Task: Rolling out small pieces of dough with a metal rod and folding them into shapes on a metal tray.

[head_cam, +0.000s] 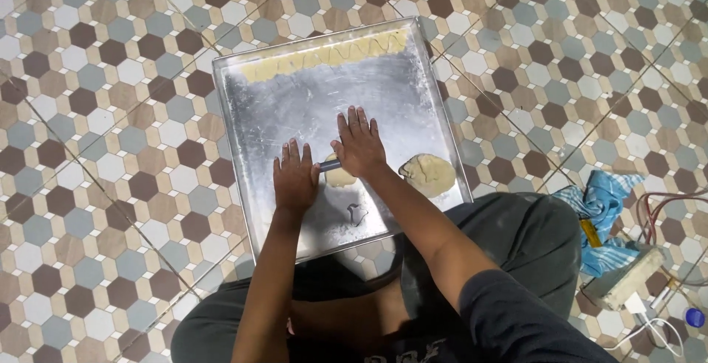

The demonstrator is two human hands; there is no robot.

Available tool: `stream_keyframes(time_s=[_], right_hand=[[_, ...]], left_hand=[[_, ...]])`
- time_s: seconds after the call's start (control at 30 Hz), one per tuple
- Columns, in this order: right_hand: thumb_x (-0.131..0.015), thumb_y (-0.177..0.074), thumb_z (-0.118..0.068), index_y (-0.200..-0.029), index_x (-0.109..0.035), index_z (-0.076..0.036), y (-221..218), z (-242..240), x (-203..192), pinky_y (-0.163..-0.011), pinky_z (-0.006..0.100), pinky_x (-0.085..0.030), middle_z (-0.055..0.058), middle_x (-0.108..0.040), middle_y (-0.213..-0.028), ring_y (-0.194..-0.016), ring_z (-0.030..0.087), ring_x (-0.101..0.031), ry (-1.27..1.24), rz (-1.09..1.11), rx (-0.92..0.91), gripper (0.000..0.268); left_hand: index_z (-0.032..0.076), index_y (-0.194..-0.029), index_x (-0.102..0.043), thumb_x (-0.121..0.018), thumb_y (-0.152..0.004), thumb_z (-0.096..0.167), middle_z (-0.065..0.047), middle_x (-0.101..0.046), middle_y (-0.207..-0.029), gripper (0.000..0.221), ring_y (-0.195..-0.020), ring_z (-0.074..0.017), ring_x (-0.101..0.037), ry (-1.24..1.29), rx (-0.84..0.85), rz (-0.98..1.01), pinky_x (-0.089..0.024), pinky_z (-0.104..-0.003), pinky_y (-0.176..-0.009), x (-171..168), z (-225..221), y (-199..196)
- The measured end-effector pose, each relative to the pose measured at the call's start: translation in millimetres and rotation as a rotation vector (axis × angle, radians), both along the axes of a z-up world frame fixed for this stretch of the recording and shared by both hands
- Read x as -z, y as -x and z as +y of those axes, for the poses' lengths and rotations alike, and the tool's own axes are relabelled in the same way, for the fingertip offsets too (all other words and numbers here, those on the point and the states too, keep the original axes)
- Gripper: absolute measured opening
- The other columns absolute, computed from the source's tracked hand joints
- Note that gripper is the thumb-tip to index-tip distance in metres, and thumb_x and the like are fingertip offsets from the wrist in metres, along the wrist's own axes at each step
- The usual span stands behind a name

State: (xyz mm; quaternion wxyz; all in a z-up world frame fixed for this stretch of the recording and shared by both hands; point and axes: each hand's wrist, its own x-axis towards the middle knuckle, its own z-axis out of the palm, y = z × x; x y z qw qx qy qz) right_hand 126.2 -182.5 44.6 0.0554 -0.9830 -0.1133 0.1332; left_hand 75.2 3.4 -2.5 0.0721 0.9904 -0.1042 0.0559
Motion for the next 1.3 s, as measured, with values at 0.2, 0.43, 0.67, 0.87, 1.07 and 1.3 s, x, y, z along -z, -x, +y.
stream_keyframes(time_s=[0.2, 0.43, 0.67, 0.87, 1.07, 1.3], right_hand=[[-0.016, -0.110, -0.049, -0.165, -0.017, -0.011, 2, 1, 4, -0.125, 0.058, -0.012, 0.022, -0.012, -0.171, -0.160, 0.038, -0.008, 0.011, 0.004, 0.010, 0.067], [-0.015, -0.110, -0.050, -0.165, -0.019, -0.011, 8, 0, 5, -0.125, 0.058, -0.013, 0.022, -0.013, -0.171, -0.159, 0.037, -0.009, 0.016, -0.014, 0.007, 0.067], [-0.013, -0.109, -0.054, -0.165, -0.018, -0.012, 14, -2, 4, -0.126, 0.057, -0.012, 0.021, -0.015, -0.171, -0.160, 0.036, -0.010, 0.016, -0.011, 0.002, 0.070], [-0.013, -0.109, -0.056, -0.165, -0.018, -0.012, 27, -3, 0, -0.126, 0.057, -0.013, 0.021, -0.016, -0.171, -0.159, 0.035, -0.012, 0.040, -0.002, -0.008, 0.071], [-0.015, -0.108, -0.060, -0.164, -0.018, -0.010, 39, -3, 0, -0.126, 0.056, -0.012, 0.020, -0.018, -0.170, -0.159, 0.033, -0.013, 0.070, -0.010, -0.026, 0.075], [-0.016, -0.108, -0.059, -0.164, -0.016, -0.009, 62, -5, -12, -0.126, 0.056, -0.010, 0.019, -0.016, -0.171, -0.160, 0.033, -0.010, 0.058, 0.001, -0.038, 0.075]], left_hand=[[0.010, -0.153, -0.049, -0.038, -0.109, 0.044, -0.026, -0.046, -0.156, 0.057, -0.148, -0.0413, -0.041, -0.004, -0.004, 0.027, -0.037, -0.059, -0.115, 7, 0, 1], [0.011, -0.154, -0.047, -0.037, -0.109, 0.047, -0.025, -0.043, -0.158, 0.058, -0.150, -0.0403, -0.039, -0.019, -0.018, 0.084, -0.034, -0.059, -0.117, 0, -1, 7], [0.011, -0.157, -0.042, -0.044, -0.105, 0.054, -0.025, -0.041, -0.159, 0.068, -0.151, -0.0397, -0.037, -0.022, -0.025, 0.141, -0.032, -0.058, -0.119, -10, -4, 18], [0.008, -0.157, -0.041, -0.049, -0.101, 0.060, -0.026, -0.041, -0.159, 0.077, -0.151, -0.0398, -0.037, -0.035, -0.014, 0.149, -0.031, -0.058, -0.120, -16, -8, 37], [0.008, -0.159, -0.037, -0.050, -0.098, 0.065, -0.027, -0.037, -0.161, 0.085, -0.152, -0.0405, -0.033, -0.039, -0.001, 0.103, -0.029, -0.058, -0.120, 1, -7, 53], [0.013, -0.166, -0.013, -0.026, -0.098, 0.077, -0.023, -0.011, -0.171, 0.094, -0.159, -0.0380, -0.008, -0.148, -0.021, 0.390, -0.010, -0.059, -0.126, 18, -11, 59]])
